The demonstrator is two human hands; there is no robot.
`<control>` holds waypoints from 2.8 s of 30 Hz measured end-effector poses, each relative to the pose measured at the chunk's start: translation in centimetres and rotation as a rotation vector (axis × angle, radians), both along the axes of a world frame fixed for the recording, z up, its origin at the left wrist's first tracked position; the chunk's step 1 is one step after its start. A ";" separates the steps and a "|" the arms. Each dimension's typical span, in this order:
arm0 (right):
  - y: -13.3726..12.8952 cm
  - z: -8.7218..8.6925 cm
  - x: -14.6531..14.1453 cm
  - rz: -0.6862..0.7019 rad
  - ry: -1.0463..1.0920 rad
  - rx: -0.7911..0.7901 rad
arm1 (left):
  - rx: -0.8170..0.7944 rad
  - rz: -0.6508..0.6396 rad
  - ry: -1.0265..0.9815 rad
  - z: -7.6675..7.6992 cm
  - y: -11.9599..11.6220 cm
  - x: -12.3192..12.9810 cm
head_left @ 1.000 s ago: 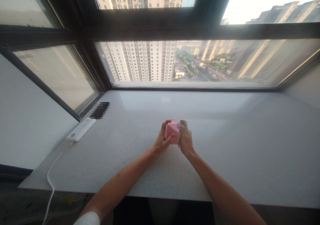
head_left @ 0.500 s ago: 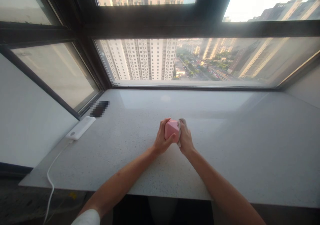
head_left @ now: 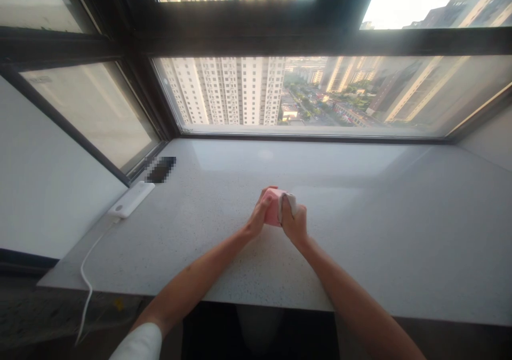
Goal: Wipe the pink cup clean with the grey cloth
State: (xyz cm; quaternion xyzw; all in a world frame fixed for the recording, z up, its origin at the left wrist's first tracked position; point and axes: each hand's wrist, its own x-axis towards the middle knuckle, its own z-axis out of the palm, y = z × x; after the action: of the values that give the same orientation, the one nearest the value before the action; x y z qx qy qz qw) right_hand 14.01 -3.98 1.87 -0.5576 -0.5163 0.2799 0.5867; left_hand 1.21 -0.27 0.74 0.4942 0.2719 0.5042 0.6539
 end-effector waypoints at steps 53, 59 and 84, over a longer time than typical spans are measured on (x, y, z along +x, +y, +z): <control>-0.5 3.1 -1.6 -0.040 0.414 -0.127 | 0.617 0.239 0.176 -0.8 -0.5 -1.1; -0.4 2.0 -1.0 -0.007 0.273 -0.128 | 0.246 0.021 0.117 -1.0 -0.7 -0.7; 0.7 1.1 -1.6 0.031 0.622 -0.155 | 0.442 0.093 0.228 0.0 0.2 -1.6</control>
State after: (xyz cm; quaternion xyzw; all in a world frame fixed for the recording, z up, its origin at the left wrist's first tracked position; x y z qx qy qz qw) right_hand 12.38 -3.31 2.94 -0.4803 -0.2977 0.4843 0.6679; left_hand -0.36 -0.08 0.74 0.6658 0.2496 0.5220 0.4710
